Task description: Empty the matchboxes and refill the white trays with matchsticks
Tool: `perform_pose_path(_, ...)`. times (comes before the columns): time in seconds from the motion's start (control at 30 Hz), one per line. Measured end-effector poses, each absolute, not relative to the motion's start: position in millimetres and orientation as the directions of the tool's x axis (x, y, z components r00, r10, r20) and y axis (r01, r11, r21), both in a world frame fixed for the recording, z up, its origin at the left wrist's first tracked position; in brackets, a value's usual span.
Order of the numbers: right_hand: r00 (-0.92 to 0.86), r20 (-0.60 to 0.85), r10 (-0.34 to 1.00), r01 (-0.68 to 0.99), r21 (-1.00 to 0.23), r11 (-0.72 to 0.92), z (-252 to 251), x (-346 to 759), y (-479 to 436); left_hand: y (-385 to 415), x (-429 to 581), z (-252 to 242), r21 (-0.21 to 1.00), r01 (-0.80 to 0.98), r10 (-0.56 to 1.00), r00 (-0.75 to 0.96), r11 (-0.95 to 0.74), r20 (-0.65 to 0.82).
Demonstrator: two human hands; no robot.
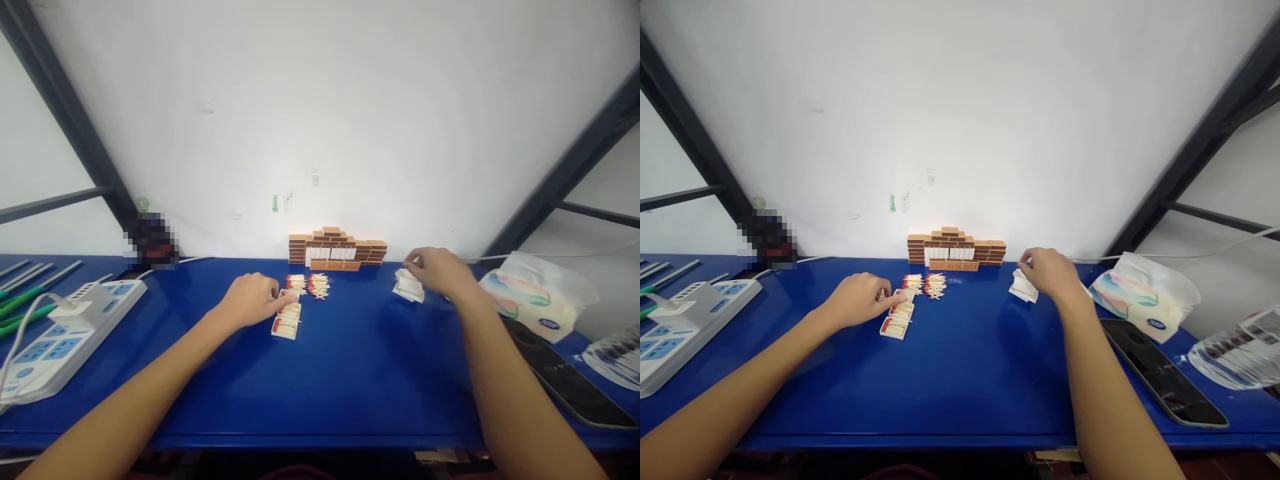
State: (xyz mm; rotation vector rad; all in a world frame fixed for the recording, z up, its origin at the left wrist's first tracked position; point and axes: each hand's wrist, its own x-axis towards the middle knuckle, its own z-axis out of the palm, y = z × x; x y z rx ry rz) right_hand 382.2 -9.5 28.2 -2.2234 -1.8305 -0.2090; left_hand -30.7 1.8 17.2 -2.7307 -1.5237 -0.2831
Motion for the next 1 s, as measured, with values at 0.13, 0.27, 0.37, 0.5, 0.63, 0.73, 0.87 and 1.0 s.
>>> perform_pose_path(0.13,-0.097,0.36,0.928,0.971,-0.169,0.167,23.7,316.6,-11.7,-8.6,-20.6,11.5,0.056,0.853,0.85,0.507,-0.518,0.145)
perform_pose_path(0.27,-0.255,0.315,0.914,0.895,-0.28,0.346,13.5,257.9,-23.1,-11.0,-16.2,5.4,0.031,0.862,0.856,0.496,-0.506,0.148)
perform_pose_path(0.37,-0.392,0.262,0.882,0.801,-0.374,0.468,3.8,230.0,-34.0,-9.3,-17.5,3.1,0.069,0.856,0.855,0.501,-0.512,0.133)
perform_pose_path(0.5,-0.493,0.236,0.837,0.728,-0.414,0.546,-6.9,211.8,-43.0,-10.2,-17.9,3.2,0.138,0.805,0.817,0.563,-0.576,0.127)
perform_pose_path(0.63,-0.504,0.211,0.837,0.729,-0.415,0.544,-9.6,208.7,-43.5,-12.8,-15.8,4.3,0.212,0.754,0.783,0.603,-0.622,0.152)
perform_pose_path(0.73,-0.505,0.196,0.84,0.754,-0.373,0.54,-6.5,214.1,-42.1,-12.4,-16.2,4.6,0.282,0.707,0.755,0.644,-0.648,0.121)
perform_pose_path(0.87,-0.481,0.146,0.865,0.823,-0.266,0.502,2.4,227.7,-41.9,-12.1,-21.7,9.4,0.298,0.675,0.723,0.686,-0.675,0.086)
perform_pose_path(1.0,-0.403,0.134,0.905,0.893,-0.158,0.421,9.9,235.2,-43.2,-13.6,-29.6,21.0,0.327,0.607,0.65,0.759,-0.724,0.03)
